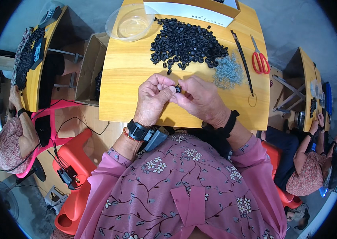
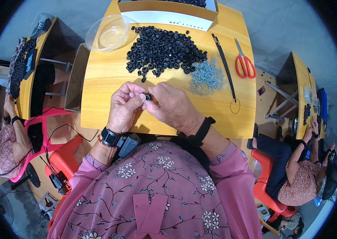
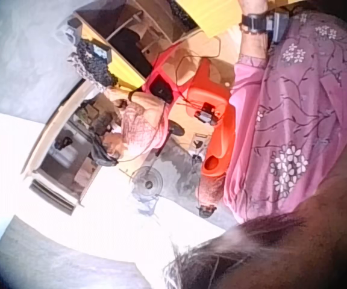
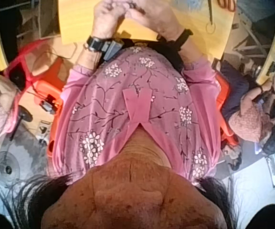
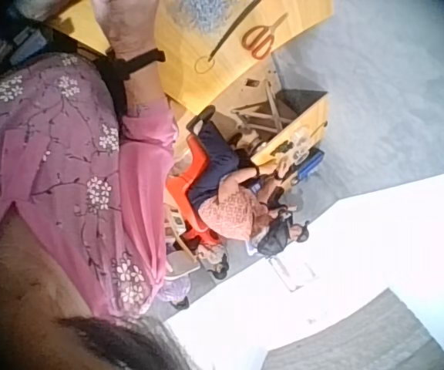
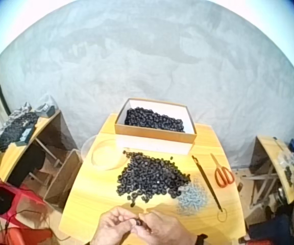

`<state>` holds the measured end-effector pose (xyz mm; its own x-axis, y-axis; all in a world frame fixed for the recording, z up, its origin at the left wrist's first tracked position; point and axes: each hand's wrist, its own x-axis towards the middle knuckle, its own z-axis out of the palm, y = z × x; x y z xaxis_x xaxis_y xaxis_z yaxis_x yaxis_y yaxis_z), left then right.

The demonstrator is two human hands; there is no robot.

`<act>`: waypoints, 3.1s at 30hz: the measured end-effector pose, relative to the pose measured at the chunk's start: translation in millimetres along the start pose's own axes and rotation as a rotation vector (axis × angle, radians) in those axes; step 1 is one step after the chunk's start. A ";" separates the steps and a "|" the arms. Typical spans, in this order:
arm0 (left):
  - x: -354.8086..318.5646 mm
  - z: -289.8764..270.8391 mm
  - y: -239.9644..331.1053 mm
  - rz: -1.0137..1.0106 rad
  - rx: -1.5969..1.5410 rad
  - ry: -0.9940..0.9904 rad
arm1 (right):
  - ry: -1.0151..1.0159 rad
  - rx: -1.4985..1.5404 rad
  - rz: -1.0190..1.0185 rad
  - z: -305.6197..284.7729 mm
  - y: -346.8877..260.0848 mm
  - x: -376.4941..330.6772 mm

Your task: Assembling small black plastic components by inserting metal pins or wires.

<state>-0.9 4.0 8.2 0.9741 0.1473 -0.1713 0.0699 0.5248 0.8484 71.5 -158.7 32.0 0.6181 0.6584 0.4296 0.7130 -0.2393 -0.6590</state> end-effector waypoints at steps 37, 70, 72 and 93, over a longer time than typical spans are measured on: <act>-5.1 2.6 0.2 0.028 0.208 -0.044 | -0.065 -0.025 -0.064 -9.0 -4.6 4.8; -5.7 3.8 -5.2 0.078 0.142 -0.007 | -0.178 0.134 0.047 -7.0 -1.0 11.3; -5.2 3.0 -5.9 0.082 0.143 -0.014 | -0.145 0.031 -0.032 -4.4 0.8 10.0; -6.1 1.0 -6.7 0.130 0.079 0.006 | -0.086 -0.139 -0.109 -0.7 -6.0 10.9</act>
<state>-7.0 -1.3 4.2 0.9748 0.2149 -0.0603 -0.0399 0.4337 0.9002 74.2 -150.6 41.1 0.5081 0.7430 0.4357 0.8170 -0.2556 -0.5168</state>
